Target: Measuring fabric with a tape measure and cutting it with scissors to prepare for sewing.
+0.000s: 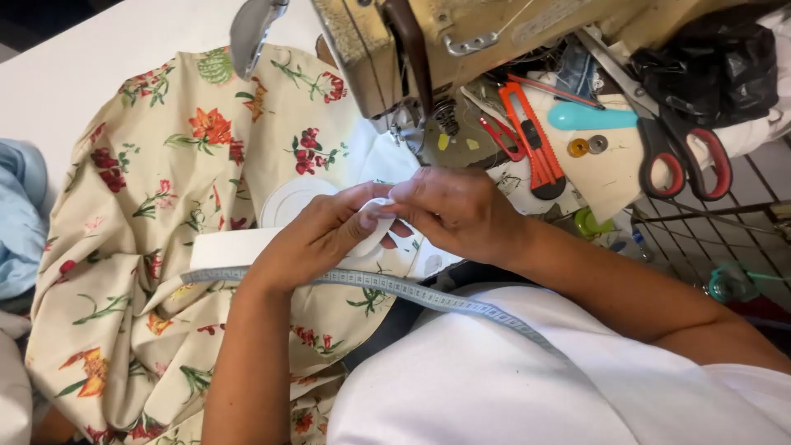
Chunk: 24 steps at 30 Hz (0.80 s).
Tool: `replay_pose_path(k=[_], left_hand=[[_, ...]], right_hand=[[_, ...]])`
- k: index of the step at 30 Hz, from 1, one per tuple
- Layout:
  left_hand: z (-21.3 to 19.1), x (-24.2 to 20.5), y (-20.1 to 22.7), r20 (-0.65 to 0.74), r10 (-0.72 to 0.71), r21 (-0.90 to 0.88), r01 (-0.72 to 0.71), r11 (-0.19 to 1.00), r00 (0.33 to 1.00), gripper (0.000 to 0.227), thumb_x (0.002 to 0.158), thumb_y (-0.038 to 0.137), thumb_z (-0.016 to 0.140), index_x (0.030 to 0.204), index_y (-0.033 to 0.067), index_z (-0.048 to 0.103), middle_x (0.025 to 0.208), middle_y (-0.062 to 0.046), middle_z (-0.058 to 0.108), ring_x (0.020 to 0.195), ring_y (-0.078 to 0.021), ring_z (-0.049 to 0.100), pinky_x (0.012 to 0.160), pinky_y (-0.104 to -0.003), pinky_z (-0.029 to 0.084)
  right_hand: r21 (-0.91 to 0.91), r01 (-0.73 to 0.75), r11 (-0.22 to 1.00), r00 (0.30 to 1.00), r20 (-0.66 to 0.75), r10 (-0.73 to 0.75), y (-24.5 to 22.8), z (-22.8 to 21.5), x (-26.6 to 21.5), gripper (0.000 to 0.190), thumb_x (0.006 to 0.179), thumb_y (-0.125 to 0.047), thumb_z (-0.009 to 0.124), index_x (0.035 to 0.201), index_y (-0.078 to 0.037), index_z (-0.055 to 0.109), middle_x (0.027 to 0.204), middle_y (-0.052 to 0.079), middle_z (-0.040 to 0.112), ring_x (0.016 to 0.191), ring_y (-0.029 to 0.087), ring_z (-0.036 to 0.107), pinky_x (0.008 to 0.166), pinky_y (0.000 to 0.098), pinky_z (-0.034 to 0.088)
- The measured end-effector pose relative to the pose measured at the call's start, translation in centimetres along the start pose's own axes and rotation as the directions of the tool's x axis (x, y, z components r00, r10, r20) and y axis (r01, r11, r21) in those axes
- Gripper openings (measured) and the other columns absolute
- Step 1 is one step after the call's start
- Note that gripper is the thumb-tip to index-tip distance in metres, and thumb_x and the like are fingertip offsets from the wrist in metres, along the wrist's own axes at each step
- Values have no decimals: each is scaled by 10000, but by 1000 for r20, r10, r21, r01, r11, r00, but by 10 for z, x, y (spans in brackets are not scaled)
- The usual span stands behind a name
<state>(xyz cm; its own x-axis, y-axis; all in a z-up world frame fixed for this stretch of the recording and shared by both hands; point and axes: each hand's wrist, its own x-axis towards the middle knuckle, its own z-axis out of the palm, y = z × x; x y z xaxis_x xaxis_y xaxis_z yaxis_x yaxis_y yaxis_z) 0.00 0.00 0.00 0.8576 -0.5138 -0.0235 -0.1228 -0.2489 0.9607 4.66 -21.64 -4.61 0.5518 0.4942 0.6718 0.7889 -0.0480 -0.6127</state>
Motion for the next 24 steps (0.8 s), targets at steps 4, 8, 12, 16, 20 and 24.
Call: replay_pose_path(k=[4,8,12,16,20,24], left_hand=[[3,12,-12,41,1,-21,-1,1000,999,382,1053,178,469,1381,50,617,842,-174,792,773,-285,743,841,-468,577],[6,16,-38,-1,62,-224,-61,973,998,375,1048,1,462,1404,11,579,755,-111,690,714,-204,672,800,-395,563],[3,16,-50,-134,-8,-377,-43,925,991,290,1057,11,449,1268,-25,645,737,-98,630,742,-204,676,719,-361,583],[-2,12,-45,-124,-136,-502,56,863,983,267,1064,182,523,1224,-2,633,700,-84,533,633,-175,545,593,-294,504],[-3,10,-42,-93,-139,-526,70,848,986,300,1068,313,500,1111,29,590,678,-74,537,564,-154,507,538,-260,442],[-2,10,-39,-114,-106,-428,48,903,988,296,1083,318,468,990,58,574,647,-37,543,533,-111,490,550,-236,436]], right_hand=[[-159,97,983,995,41,-92,3,-9,-3,77,965,-54,726,1032,-16,719,741,135,663,621,306,686,556,362,564],[-228,100,968,991,113,-75,-5,-30,1,118,981,-36,700,1093,2,695,856,138,667,759,295,720,657,340,598],[-706,84,704,989,143,25,19,-89,-44,196,1013,-167,709,1172,-54,727,969,117,670,908,290,693,776,375,567],[-798,-330,504,830,9,557,14,-168,-99,180,1044,-167,668,1170,-75,757,1090,123,697,1015,307,659,865,431,519],[-770,-505,389,705,-109,700,1,-165,-111,201,1046,-301,717,1113,-126,790,1039,79,716,857,240,684,781,361,519],[-671,-445,593,818,-34,574,5,-120,-99,227,977,-264,757,1093,-71,782,1077,95,695,816,213,677,722,335,553]])
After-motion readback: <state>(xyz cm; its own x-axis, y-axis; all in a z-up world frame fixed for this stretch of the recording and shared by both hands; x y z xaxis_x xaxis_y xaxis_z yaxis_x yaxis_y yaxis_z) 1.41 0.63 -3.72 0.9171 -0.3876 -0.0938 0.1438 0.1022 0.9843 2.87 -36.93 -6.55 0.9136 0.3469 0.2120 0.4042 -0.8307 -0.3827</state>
